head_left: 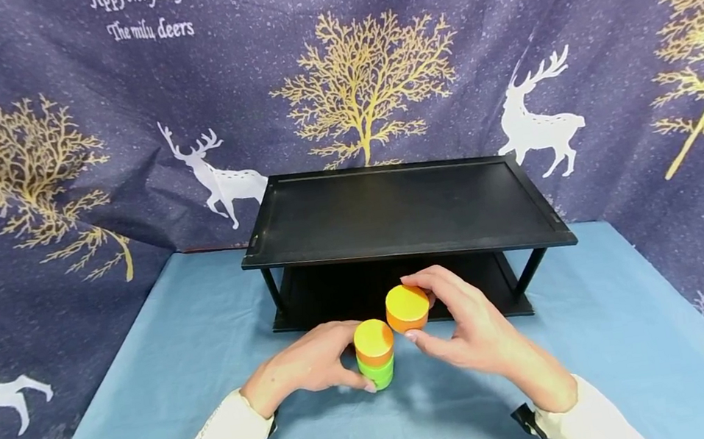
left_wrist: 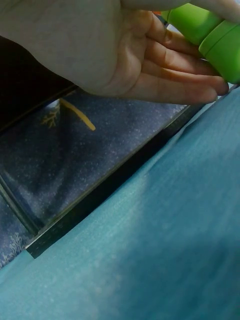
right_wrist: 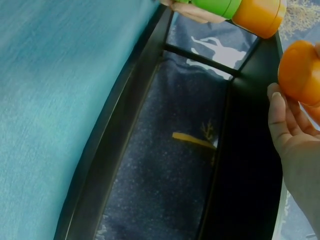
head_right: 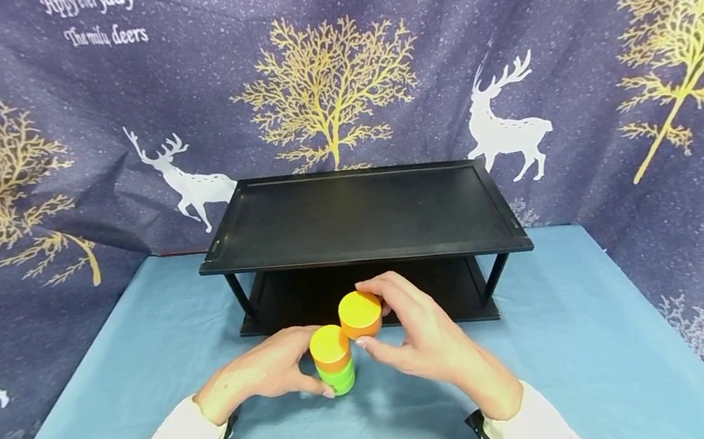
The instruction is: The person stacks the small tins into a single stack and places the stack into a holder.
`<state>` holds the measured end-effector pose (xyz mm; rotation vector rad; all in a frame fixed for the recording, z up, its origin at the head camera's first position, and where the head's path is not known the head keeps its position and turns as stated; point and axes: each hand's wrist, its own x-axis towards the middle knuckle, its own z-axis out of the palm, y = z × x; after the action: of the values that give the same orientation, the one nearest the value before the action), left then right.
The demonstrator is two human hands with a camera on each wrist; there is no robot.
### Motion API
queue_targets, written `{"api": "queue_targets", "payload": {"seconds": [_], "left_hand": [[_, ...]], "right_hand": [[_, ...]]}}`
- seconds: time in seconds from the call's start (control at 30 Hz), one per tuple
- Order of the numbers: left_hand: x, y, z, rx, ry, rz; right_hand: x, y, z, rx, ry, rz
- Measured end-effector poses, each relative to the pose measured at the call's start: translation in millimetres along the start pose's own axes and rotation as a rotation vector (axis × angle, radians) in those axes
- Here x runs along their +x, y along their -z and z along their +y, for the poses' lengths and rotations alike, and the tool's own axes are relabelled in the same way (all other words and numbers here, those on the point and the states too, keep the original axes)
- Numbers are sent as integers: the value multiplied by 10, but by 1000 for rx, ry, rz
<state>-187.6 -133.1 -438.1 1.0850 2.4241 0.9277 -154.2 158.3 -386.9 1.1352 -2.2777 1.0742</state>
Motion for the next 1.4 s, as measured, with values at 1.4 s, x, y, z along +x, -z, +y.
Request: {"api": "queue_targets", "payload": {"seconds": [1.4], "left_hand": [[-6,-4,-20,20,1,-3]], "right_hand": [[38,-187,-120,32,9,-26]]}}
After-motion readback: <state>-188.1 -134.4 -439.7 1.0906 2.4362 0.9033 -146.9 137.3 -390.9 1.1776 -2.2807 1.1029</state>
